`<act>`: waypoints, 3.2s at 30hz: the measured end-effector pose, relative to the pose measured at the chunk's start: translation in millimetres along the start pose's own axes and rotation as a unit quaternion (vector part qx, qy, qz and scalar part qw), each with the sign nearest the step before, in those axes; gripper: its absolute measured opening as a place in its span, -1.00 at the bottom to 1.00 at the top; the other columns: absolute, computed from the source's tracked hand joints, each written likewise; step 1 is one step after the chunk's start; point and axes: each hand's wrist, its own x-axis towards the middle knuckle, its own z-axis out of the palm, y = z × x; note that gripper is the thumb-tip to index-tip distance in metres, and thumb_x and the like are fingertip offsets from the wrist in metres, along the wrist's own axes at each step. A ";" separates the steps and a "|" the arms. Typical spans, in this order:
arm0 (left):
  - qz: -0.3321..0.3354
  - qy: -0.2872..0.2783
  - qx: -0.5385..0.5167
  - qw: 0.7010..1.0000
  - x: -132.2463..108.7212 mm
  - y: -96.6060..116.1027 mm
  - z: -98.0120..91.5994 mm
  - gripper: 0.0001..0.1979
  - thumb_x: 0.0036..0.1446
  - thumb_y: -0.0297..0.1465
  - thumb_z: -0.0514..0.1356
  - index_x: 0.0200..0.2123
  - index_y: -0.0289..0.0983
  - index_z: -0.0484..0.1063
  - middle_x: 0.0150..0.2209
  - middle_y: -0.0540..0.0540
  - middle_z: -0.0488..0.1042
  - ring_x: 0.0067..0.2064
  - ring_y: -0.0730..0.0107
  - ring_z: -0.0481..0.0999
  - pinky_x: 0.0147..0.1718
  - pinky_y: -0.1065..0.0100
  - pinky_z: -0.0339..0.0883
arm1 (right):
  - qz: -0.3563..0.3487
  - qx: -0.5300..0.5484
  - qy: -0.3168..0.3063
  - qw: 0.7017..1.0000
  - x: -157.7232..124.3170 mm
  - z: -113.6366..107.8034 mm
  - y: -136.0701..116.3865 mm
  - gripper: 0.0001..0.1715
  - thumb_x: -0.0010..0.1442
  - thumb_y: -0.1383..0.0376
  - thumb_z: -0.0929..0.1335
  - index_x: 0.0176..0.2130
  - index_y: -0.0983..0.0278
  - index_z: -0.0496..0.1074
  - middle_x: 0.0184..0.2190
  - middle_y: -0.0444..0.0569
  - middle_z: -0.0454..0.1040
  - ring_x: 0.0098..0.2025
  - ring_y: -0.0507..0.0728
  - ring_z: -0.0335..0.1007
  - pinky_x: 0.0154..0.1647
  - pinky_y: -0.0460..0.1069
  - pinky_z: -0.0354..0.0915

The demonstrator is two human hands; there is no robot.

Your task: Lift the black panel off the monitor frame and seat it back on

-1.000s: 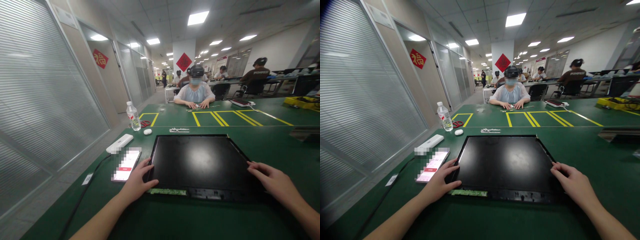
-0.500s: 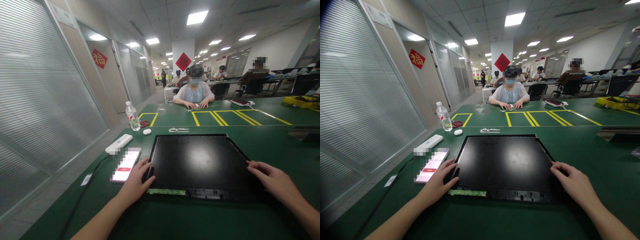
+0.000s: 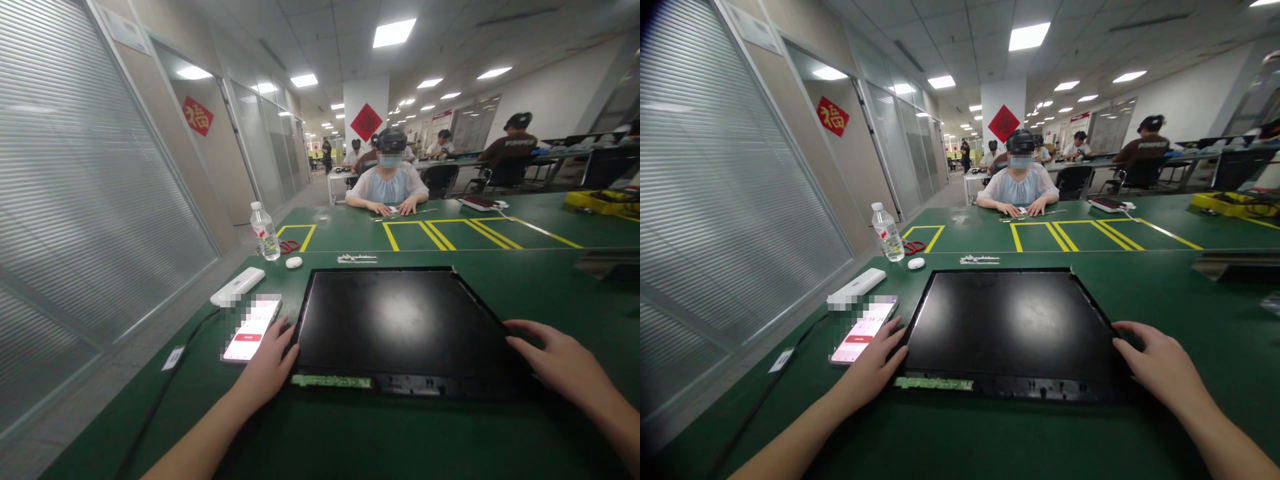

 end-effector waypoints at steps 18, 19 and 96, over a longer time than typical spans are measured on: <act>-0.018 0.045 -0.168 0.985 2.0 8.9 -7.2 -0.57 0.21 -0.30 0.21 0.12 -0.16 0.66 0.27 -0.19 0.58 0.33 -0.18 0.47 0.36 -0.20 0.23 | 0.013 -0.002 -0.058 0.998 -2.7 14.4 2.7 -0.39 0.01 -0.17 0.25 -0.18 0.12 0.59 -0.15 0.13 0.58 -0.10 0.41 0.57 -0.22 0.21 0.44; -0.039 0.045 -0.202 0.978 1.8 10.2 -8.0 -0.56 0.20 -0.28 0.23 0.13 -0.17 0.66 0.26 -0.18 0.58 0.33 -0.19 0.47 0.35 -0.20 0.24 | 0.014 0.000 -0.060 0.998 -2.2 14.8 3.9 -0.39 0.01 -0.17 0.25 -0.17 0.12 0.59 -0.14 0.14 0.58 -0.09 0.41 0.57 -0.22 0.21 0.45; -0.238 -0.016 -0.582 0.777 -8.6 59.3 -27.3 -0.45 -0.01 -0.35 0.37 0.11 -0.20 0.67 0.16 -0.14 0.67 0.30 -0.19 0.51 0.24 0.02 0.34 | -0.010 0.003 -0.046 0.999 -3.5 22.7 11.9 -0.31 0.17 -0.10 0.23 0.05 0.18 0.62 -0.08 0.19 0.59 -0.14 0.38 0.58 -0.19 0.27 0.51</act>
